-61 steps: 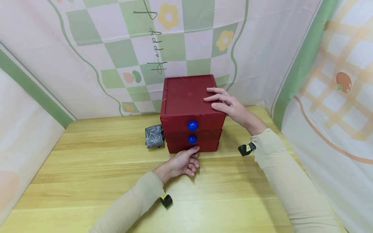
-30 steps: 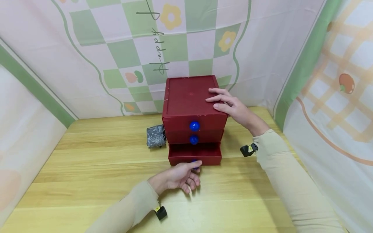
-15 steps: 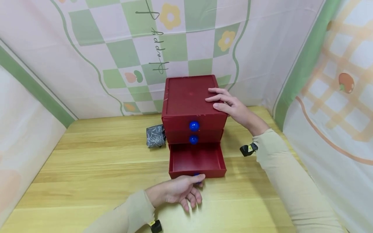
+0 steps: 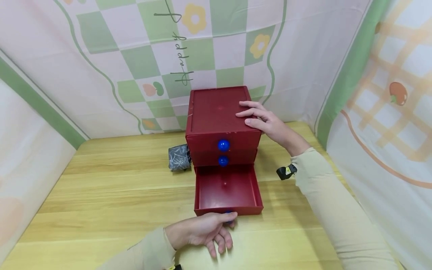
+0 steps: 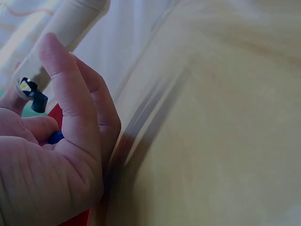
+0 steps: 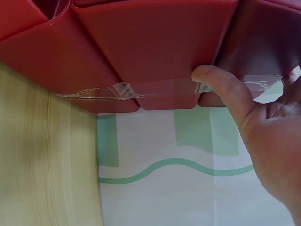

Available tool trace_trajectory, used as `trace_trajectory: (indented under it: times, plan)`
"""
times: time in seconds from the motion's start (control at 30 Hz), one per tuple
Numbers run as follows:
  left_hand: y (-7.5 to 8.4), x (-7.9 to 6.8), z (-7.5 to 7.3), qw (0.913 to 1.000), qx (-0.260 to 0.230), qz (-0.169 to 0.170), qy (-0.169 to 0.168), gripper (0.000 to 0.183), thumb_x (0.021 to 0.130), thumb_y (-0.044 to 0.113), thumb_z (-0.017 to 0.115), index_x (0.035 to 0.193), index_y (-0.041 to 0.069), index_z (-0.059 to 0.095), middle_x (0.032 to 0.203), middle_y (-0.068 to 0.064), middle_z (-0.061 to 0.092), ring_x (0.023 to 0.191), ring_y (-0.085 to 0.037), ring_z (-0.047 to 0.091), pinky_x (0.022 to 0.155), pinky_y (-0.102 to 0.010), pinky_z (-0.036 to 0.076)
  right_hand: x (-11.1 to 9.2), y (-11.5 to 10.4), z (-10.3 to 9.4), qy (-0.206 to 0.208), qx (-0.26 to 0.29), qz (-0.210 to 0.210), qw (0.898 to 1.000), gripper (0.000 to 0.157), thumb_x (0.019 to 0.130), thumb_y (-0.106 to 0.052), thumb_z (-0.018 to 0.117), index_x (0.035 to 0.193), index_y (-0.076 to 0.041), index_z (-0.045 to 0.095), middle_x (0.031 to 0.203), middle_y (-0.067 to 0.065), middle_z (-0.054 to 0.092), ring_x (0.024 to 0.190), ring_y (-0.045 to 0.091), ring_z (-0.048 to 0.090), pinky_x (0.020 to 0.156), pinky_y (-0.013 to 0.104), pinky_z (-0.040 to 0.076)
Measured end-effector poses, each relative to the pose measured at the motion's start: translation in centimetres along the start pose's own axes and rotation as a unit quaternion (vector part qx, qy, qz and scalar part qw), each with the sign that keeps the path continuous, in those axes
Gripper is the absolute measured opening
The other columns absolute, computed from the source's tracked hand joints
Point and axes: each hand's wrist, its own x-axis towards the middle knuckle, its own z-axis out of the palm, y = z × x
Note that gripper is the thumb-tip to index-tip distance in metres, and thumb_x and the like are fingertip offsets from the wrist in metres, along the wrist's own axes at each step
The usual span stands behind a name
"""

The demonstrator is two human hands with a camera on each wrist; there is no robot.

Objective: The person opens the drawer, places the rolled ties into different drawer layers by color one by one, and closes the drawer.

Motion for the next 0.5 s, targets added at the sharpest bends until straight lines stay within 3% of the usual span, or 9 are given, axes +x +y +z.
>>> trace_trajectory:
  times: [0.27,0.5]
  plan:
    - [-0.29,-0.61,0.46,1.0000,0.004,0.005,-0.003,0.046,0.095,0.050,0.047,0.118,0.010,0.039,0.069,-0.004,0.062,0.048,-0.012,0.056,0.042,-0.029,0.050,0.09,-0.13,0.05,0.000,-0.005,-0.003,1.000,0.031,0.099,-0.007,0.047,0.126,0.001,0.058,0.152,0.006,0.026,0.139,0.019,0.016,0.099,0.020,0.032]
    - [-0.57,-0.69,0.58,1.0000,0.002,0.009,0.000,0.049,0.095,0.051,0.048,0.120,0.010,0.039,0.070,-0.005,0.062,0.049,-0.013,0.055,0.043,-0.029,0.051,0.06,0.07,0.04,0.004,-0.006,-0.005,1.000,0.030,0.098,-0.007,0.048,0.126,0.001,0.058,0.152,0.006,0.027,0.139,0.019,0.016,0.100,0.020,0.030]
